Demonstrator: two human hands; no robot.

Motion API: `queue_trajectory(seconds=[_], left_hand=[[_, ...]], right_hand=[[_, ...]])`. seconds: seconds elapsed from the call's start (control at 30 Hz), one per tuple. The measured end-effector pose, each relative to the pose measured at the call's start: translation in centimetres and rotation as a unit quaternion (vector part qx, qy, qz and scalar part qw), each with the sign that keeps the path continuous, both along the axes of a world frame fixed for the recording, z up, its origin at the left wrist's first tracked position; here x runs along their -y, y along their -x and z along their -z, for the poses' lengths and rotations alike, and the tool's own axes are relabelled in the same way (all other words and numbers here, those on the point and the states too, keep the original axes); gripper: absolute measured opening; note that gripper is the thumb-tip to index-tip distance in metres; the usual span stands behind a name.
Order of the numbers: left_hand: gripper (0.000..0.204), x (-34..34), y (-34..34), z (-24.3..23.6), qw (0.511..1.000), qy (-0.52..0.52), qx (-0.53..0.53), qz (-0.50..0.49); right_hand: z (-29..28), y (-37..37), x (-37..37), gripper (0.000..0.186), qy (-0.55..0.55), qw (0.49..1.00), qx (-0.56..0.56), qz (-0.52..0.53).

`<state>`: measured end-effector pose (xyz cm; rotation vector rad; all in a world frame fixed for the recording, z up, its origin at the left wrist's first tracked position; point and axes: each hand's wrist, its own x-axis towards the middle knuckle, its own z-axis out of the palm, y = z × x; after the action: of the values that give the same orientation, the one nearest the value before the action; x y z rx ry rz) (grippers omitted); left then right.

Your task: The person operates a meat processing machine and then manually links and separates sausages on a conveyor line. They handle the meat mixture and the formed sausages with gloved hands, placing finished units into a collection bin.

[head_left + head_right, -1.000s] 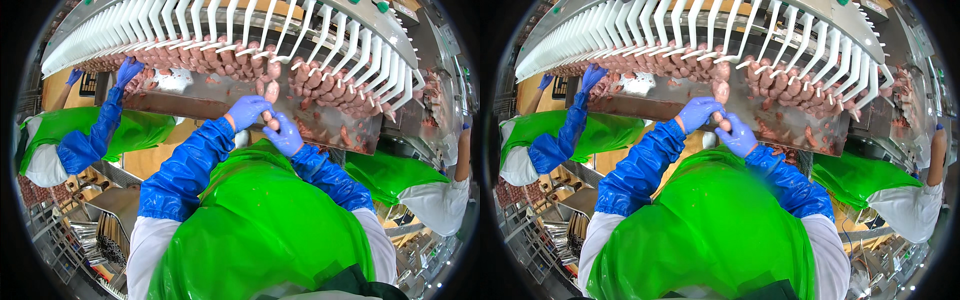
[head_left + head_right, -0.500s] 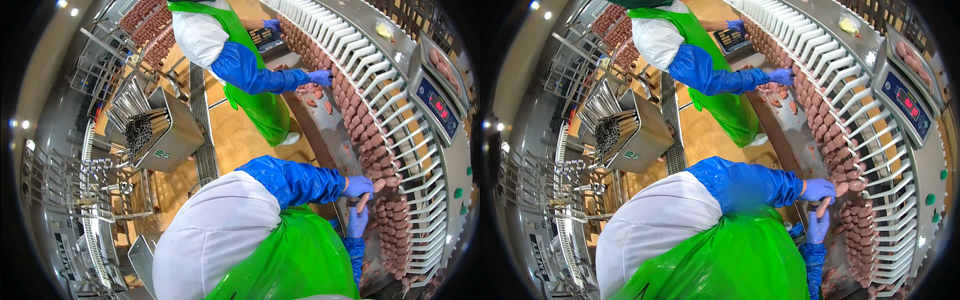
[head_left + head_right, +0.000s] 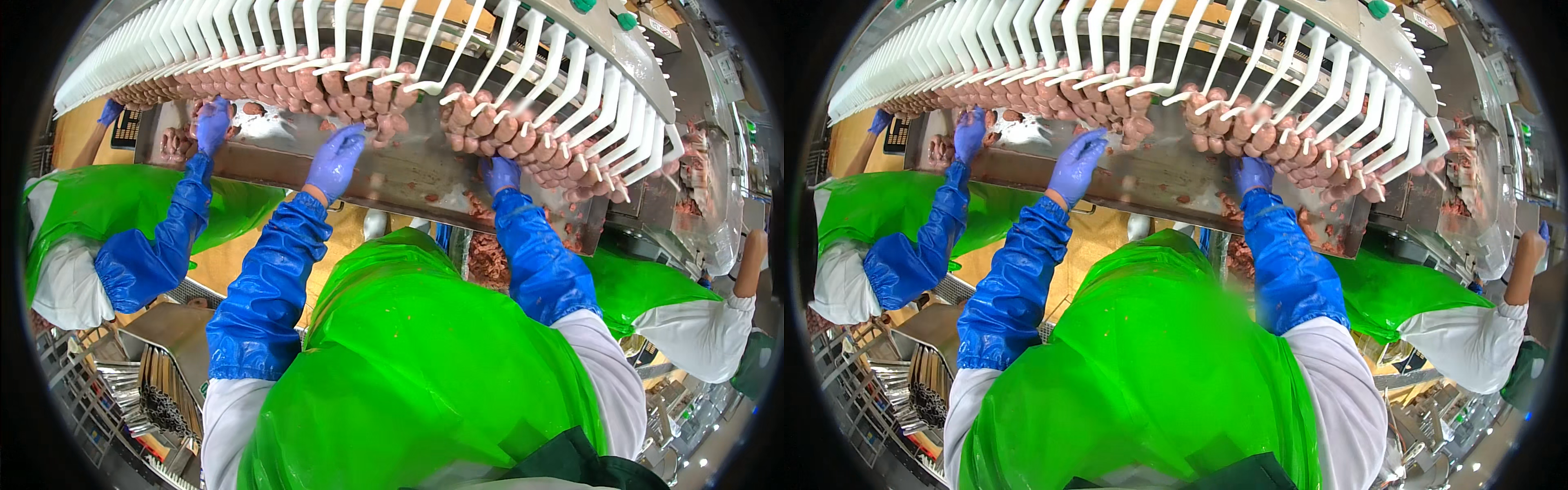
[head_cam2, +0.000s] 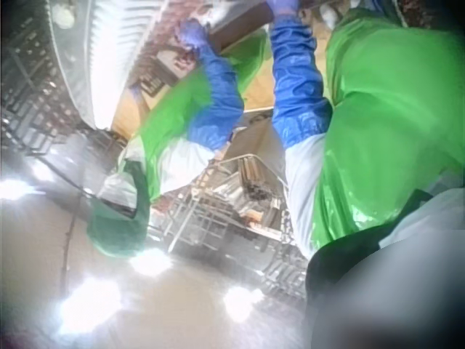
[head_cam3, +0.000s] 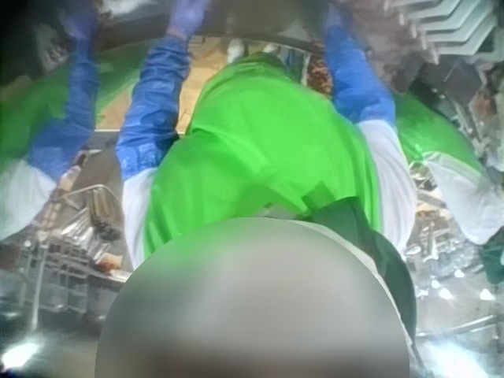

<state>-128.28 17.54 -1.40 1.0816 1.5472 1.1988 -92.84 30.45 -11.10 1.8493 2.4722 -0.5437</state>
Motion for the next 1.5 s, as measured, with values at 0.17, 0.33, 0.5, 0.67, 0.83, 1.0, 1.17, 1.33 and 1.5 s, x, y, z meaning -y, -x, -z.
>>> queue_trajectory(seconds=[0.17, 0.33, 0.5, 0.67, 0.83, 1.0, 1.17, 1.33, 1.5], left_hand=[[0.027, 2.1, -6.1, -1.2, 0.988, 0.051, -0.039, 0.141], [0.031, 2.0, -10.5, -1.5, 0.954, 0.064, -0.119, 0.266], [0.040, 0.2, -16.2, 1.5, 0.938, -0.049, -0.245, 0.239], [0.039, -3.2, -16.6, 3.6, 0.890, 0.151, -0.306, 0.303], [0.034, -1.1, -13.3, 1.9, 0.819, 0.076, -0.398, 0.407], [0.028, 4.8, -14.4, -0.3, 0.885, 0.094, -0.372, 0.265], [0.014, 11.9, -12.7, -2.4, 0.975, -0.087, -0.178, 0.099], [0.011, 19.7, -12.4, -0.9, 0.950, 0.055, 0.280, -0.127], [0.029, 21.3, -10.7, 1.3, 0.951, 0.170, 0.232, -0.110]], right_hand=[[5.1, -0.4, -1.7, 0.049, 0.076, 0.996, 0.042, -0.013], [5.4, -3.3, -0.7, 0.044, -0.124, 0.989, 0.036, -0.079], [-1.5, -2.5, 0.4, 0.032, 0.142, 0.946, -0.054, -0.285], [-8.8, 3.8, 1.7, 0.021, 0.082, 0.893, -0.033, -0.441], [-7.7, 5.6, 4.3, 0.017, -0.042, 0.881, 0.059, -0.467], [-5.7, 6.2, 4.7, 0.021, -0.029, 0.924, 0.119, -0.362], [-1.7, 2.7, -0.3, 0.029, 0.043, 0.954, 0.196, -0.221], [-6.0, 7.6, 5.7, 0.044, 0.284, 0.852, -0.350, -0.267], [-9.5, 11.2, 12.2, 0.034, 0.498, 0.705, -0.454, -0.219]])
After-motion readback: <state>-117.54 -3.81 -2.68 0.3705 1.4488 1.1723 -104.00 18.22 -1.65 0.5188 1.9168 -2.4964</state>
